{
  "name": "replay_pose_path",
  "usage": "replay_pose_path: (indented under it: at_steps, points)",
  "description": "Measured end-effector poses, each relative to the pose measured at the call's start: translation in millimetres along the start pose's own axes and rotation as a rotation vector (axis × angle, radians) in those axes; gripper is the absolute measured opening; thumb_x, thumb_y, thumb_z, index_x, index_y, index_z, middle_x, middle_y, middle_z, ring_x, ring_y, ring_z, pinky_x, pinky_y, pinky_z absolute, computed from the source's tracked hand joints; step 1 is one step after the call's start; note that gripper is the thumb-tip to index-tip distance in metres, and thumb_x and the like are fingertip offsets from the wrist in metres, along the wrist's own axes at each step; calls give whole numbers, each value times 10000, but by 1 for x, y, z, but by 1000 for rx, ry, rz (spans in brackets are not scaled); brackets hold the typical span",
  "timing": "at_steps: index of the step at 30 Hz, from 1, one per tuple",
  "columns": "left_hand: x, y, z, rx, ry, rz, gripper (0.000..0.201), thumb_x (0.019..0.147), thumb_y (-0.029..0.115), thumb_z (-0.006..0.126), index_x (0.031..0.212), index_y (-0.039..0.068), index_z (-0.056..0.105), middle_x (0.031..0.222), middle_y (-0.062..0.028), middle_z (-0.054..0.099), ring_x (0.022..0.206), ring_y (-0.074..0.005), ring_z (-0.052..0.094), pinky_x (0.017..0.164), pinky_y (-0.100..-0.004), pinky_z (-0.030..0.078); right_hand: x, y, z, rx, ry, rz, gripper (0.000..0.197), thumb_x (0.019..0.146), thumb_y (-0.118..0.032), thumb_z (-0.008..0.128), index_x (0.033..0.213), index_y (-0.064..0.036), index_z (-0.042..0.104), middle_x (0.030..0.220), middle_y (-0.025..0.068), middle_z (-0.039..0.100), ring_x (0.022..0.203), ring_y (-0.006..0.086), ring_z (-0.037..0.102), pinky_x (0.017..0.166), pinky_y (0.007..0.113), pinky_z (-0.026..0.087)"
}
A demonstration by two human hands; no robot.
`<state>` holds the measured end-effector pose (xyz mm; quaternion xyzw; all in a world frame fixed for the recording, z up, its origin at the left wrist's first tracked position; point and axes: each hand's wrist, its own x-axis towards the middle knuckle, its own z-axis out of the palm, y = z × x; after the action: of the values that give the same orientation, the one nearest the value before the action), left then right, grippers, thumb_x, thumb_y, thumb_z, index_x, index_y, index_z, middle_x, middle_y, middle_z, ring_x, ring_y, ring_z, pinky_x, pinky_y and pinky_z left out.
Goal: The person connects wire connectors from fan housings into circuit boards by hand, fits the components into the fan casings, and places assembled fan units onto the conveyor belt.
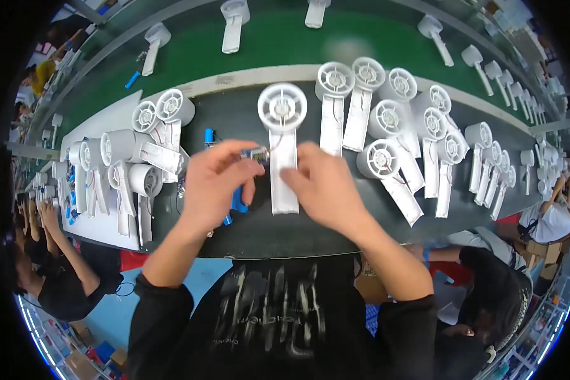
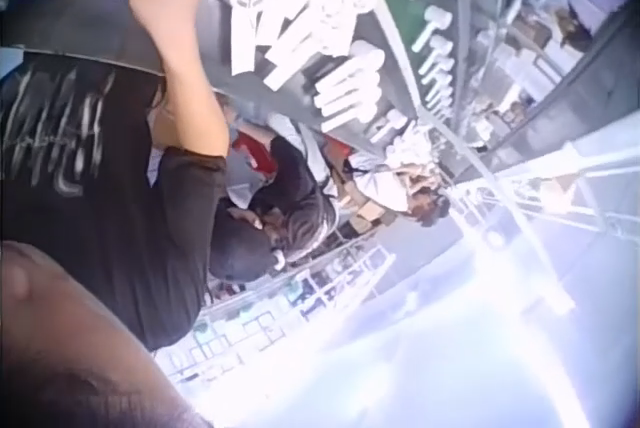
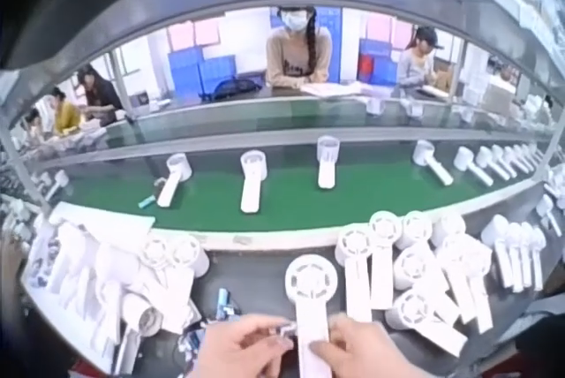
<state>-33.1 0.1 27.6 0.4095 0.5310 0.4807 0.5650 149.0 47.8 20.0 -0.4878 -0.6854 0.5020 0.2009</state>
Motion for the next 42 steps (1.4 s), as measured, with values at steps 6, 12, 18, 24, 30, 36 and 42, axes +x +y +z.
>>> replay_pose_path:
  at_steps: [6,12,18,24,30,36,42]
  points:
    - [123,56,-31,114,106,141,121,768,52,574,741,-60,609,564,-110,569,389,-188,527,379,-308,397,144,-57,-27,-275,-17,-79,192,791,-154,619,767,34,649,600,96,630,479,166,621,462,292,474]
    - [252,48,-47,214,300,-2,143,754,40,531,747,-55,638,676,-177,644,527,-279,630,505,-379,503,281,-37,-17,-217,131,-4,212,794,-115,601,794,86,665,689,186,682,571,259,698,530,341,582]
    - [299,34,-69,816,256,93,192,709,137,563,750,12,703,841,-212,683,790,-361,657,754,-416,512,318,-36,-20,-558,67,-48,147,812,-102,609,832,20,688,724,166,690,556,262,690,538,361,577]
    - [278,60,-110,1128,445,49,373,731,263,642,989,-6,664,919,-199,694,824,-318,672,749,-369,536,299,-41,-71,-779,237,-207,207,777,-59,525,820,117,627,664,222,664,573,267,693,573,374,579]
    - [289,12,-129,1320,403,85,701,713,341,704,1201,-70,415,880,-283,667,697,-367,686,620,-398,559,243,-56,-74,-421,169,-169,276,826,-221,597,892,39,662,717,96,673,561,152,655,519,276,523]
    - [193,70,-52,1127,539,360,555,712,282,689,1066,-78,457,890,-318,640,882,-446,643,789,-498,526,104,-63,-71,24,174,-249,272,902,-221,592,1012,22,644,742,71,652,568,100,594,504,220,440]
    - [62,-8,29,994,117,422,719,762,224,641,1290,-134,310,855,-354,589,688,-485,628,637,-534,533,12,-29,-38,218,74,-157,237,905,-136,580,1077,23,621,781,69,656,583,85,584,519,209,431]
